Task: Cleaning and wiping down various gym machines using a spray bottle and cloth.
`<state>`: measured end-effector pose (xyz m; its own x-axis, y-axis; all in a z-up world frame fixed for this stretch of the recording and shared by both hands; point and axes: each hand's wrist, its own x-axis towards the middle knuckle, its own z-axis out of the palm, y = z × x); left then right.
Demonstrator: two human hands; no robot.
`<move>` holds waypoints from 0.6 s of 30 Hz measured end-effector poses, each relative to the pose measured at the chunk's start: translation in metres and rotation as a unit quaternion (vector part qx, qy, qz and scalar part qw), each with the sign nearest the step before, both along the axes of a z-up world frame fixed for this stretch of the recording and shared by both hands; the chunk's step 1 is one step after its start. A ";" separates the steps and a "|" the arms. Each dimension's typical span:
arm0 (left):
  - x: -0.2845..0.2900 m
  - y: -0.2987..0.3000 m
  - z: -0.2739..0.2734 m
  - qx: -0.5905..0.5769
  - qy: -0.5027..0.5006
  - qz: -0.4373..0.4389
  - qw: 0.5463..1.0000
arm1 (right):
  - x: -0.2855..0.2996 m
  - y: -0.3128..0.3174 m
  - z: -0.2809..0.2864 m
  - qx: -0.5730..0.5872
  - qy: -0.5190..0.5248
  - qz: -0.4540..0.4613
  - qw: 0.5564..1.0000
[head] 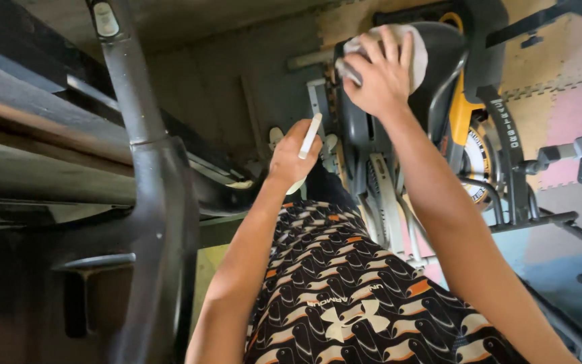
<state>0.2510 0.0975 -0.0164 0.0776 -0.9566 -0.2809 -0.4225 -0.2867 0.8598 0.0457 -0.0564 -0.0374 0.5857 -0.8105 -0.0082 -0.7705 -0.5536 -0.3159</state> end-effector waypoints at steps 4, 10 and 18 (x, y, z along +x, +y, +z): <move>0.008 0.007 -0.026 -0.011 0.014 0.018 1.000 | 0.032 0.029 -0.035 -0.122 0.051 -0.064 0.989; 0.014 0.012 -0.065 0.057 0.015 0.047 0.997 | 0.021 0.069 -0.073 -0.186 0.202 0.024 0.961; 0.008 -0.005 -0.129 0.074 0.025 0.039 0.996 | 0.003 0.097 -0.164 -0.071 0.041 0.102 0.991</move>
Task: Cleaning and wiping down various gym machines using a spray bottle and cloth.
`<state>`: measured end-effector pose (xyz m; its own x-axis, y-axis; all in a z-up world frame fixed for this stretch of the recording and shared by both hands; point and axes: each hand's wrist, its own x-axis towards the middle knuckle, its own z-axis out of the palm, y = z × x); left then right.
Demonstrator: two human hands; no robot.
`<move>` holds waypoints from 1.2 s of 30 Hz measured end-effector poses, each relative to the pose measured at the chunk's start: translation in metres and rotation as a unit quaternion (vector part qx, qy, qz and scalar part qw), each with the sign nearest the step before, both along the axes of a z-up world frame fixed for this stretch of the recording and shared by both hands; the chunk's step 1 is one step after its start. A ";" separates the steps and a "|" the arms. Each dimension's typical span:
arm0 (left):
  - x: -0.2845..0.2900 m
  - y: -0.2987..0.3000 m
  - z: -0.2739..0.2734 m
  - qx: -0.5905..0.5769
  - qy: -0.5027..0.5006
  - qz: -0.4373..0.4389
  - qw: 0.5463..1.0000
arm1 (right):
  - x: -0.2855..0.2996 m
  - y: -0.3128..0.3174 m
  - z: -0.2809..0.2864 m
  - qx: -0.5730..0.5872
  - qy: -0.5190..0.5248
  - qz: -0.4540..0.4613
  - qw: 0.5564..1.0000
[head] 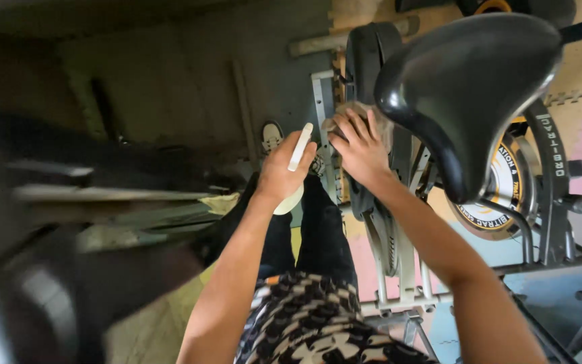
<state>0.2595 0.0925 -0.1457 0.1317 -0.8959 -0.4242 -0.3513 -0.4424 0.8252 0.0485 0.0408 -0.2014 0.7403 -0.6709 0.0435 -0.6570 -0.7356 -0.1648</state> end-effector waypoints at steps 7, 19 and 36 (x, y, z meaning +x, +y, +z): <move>-0.005 -0.030 -0.050 0.079 0.026 -0.019 0.996 | -0.006 0.023 -0.094 0.057 -0.094 -0.107 0.988; -0.045 -0.095 -0.218 -0.028 -0.026 0.009 0.999 | -0.011 0.018 -0.127 0.075 -0.192 -0.221 0.953; -0.049 -0.087 -0.310 0.043 0.152 0.122 0.980 | 0.017 -0.121 -0.252 -0.018 0.102 -0.267 0.958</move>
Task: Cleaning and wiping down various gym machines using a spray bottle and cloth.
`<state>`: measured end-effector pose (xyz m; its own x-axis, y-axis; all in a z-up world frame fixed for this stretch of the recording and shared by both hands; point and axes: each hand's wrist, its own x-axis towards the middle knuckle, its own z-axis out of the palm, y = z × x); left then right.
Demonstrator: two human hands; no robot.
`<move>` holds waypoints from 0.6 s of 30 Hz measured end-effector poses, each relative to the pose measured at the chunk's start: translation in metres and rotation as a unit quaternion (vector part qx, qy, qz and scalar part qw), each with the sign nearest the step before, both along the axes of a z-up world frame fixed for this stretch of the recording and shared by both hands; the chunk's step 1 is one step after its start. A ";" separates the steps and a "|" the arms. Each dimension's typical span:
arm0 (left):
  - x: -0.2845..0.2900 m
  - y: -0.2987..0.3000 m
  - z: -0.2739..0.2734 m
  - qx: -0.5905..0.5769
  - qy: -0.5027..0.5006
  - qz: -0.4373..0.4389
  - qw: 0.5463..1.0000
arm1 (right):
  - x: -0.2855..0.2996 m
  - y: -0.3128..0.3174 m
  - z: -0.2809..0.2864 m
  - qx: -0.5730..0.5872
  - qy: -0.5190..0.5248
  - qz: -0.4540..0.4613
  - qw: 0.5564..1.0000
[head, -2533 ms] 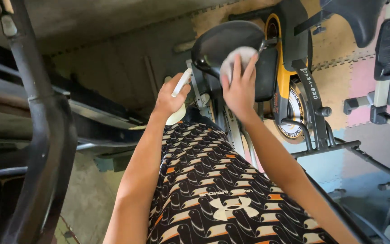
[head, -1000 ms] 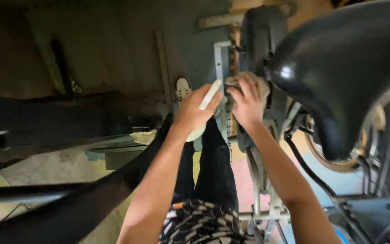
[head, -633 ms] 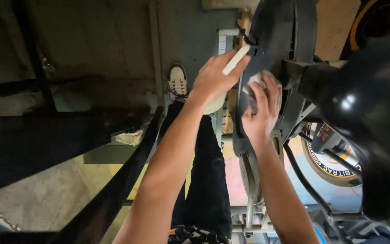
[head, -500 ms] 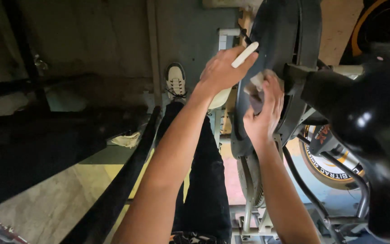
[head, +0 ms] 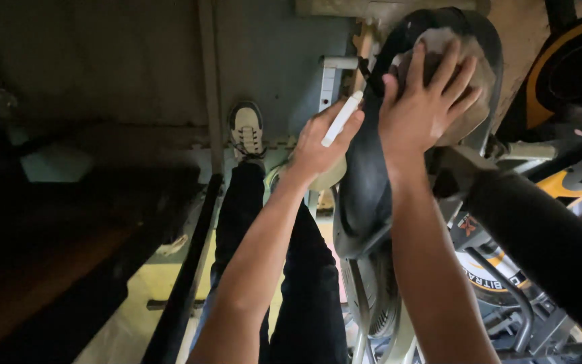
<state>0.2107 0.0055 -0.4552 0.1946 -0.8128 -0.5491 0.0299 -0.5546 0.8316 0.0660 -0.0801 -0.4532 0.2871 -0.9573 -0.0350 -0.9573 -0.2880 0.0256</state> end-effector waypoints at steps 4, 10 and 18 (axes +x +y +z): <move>0.003 -0.008 -0.022 0.016 0.031 0.007 0.999 | 0.011 -0.042 -0.022 0.020 0.038 0.001 0.999; 0.007 -0.018 -0.061 0.025 -0.007 0.023 0.999 | -0.002 -0.089 -0.103 0.074 0.097 -0.019 0.992; 0.024 -0.029 -0.078 0.046 0.010 0.007 0.999 | -0.020 -0.103 -0.246 0.097 0.270 0.111 0.952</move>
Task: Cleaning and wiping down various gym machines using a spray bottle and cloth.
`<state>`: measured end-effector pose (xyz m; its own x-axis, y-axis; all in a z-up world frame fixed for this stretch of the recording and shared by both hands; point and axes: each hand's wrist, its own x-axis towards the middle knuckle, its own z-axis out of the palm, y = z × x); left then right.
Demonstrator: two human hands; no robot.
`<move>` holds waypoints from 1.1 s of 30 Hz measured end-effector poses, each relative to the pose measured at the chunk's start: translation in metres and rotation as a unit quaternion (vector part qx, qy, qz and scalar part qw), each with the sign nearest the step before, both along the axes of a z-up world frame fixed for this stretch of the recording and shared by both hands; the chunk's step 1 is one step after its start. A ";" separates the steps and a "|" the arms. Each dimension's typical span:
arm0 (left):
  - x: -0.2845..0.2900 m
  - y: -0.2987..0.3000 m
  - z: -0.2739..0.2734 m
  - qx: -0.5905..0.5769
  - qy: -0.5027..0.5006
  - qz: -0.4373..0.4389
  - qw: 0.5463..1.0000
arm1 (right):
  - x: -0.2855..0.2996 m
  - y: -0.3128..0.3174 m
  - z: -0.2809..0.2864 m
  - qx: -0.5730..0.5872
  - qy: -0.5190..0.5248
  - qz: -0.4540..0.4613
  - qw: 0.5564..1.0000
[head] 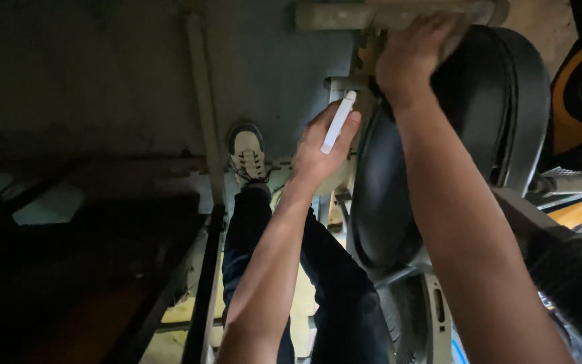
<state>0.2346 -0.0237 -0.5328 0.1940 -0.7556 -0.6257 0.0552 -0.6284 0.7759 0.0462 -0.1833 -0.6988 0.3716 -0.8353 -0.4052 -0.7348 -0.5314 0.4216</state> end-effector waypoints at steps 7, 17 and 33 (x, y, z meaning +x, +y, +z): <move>0.000 0.001 -0.002 -0.028 -0.047 -0.012 0.998 | -0.001 0.020 -0.055 0.131 0.083 0.039 0.987; -0.005 0.010 0.009 -0.002 -0.030 -0.047 0.998 | 0.067 0.038 0.232 0.120 -0.093 -0.262 0.953; -0.035 0.022 0.011 -0.032 -0.033 -0.012 0.999 | 0.019 -0.004 0.120 0.015 -0.050 -0.132 0.990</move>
<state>0.2000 -0.0015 -0.5216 0.2140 -0.7985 -0.5627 -0.0116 -0.5780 0.8159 0.0653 -0.1874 -0.5791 0.1823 -0.8967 -0.4033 -0.8872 -0.3268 0.3258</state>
